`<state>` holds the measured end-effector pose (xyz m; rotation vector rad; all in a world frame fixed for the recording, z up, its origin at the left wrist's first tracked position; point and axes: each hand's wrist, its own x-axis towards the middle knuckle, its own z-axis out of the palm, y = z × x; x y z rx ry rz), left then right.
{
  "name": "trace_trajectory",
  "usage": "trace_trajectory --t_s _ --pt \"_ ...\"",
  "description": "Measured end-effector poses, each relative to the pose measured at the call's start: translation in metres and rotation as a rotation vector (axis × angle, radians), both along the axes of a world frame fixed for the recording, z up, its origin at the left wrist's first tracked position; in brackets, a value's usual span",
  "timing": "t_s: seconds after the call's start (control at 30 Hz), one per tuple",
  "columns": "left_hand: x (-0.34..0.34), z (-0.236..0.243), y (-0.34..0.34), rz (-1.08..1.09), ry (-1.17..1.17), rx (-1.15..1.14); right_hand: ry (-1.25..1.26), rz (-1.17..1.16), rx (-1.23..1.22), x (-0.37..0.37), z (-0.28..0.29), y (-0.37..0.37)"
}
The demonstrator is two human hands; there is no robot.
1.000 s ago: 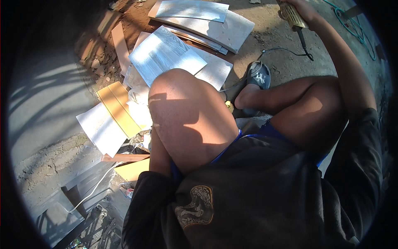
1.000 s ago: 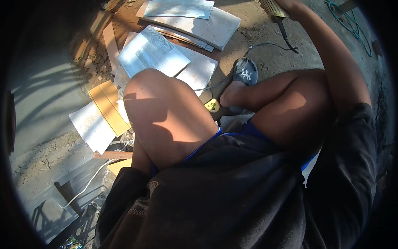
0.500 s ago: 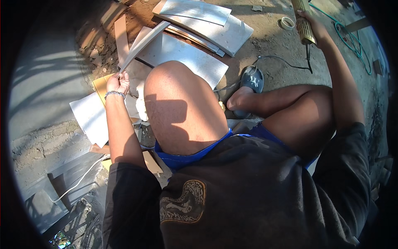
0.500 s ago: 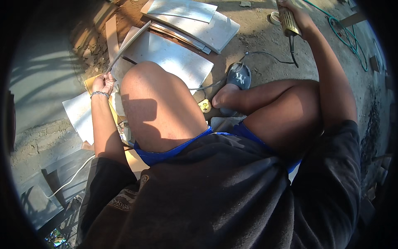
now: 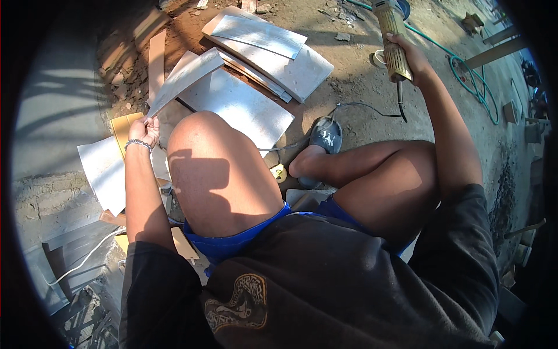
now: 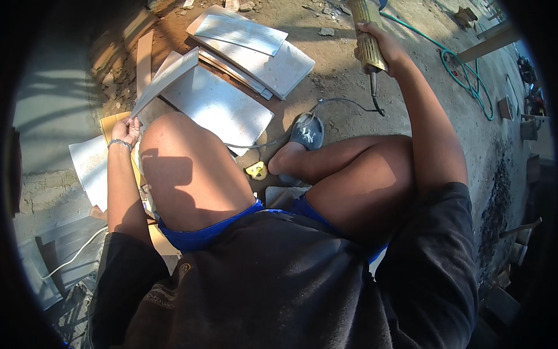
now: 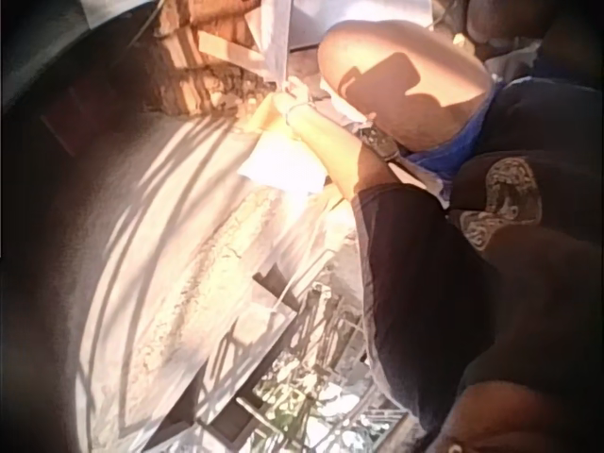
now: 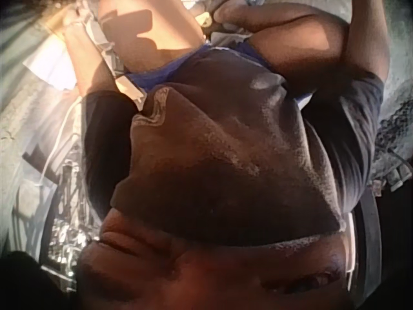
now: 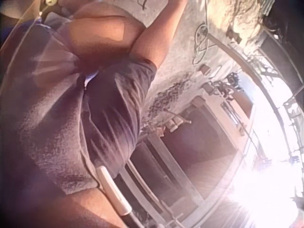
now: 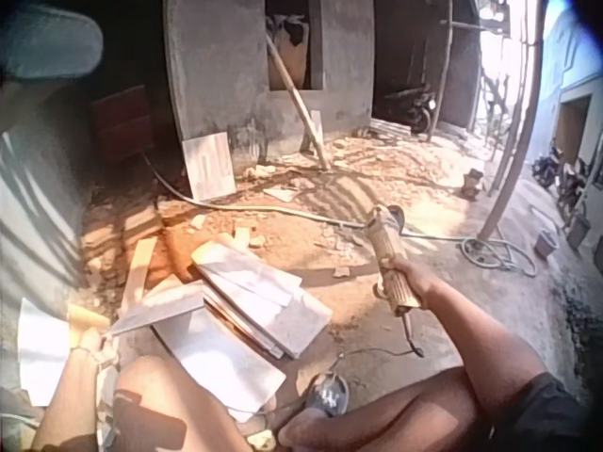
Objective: Cutting and cleaning floor tiles with an angle grinder in a renovation setting.
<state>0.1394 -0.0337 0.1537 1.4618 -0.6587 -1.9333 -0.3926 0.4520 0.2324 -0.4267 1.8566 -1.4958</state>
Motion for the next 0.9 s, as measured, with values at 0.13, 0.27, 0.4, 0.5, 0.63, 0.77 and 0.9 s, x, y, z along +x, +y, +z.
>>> trace_trajectory --t_s 0.13,0.27,0.4,0.5,0.63,0.77,0.9 --pt "-0.002 -0.002 0.004 -0.020 -0.013 -0.020 -0.007 0.021 0.016 0.002 0.001 -0.001" --pt "-0.003 -0.006 0.006 -0.024 -0.029 -0.026 -0.021 0.014 0.042 0.000 -0.003 0.001" --pt "0.005 -0.013 0.011 -0.013 -0.040 0.004 0.014 0.020 0.063 -0.001 -0.009 0.005" --pt "0.011 -0.031 0.035 -0.186 -0.167 0.019 0.024 0.003 0.067 0.001 -0.012 0.007" --pt "0.014 -0.083 0.098 -0.583 -0.587 -0.104 0.056 -0.018 0.088 0.007 -0.012 0.010" --pt "0.001 -0.135 0.139 -0.884 -0.738 -0.095 0.039 -0.033 0.147 0.014 -0.013 0.010" --pt "-0.023 -0.137 0.142 -1.167 -0.896 -0.128 0.022 -0.030 0.109 0.023 -0.018 -0.002"
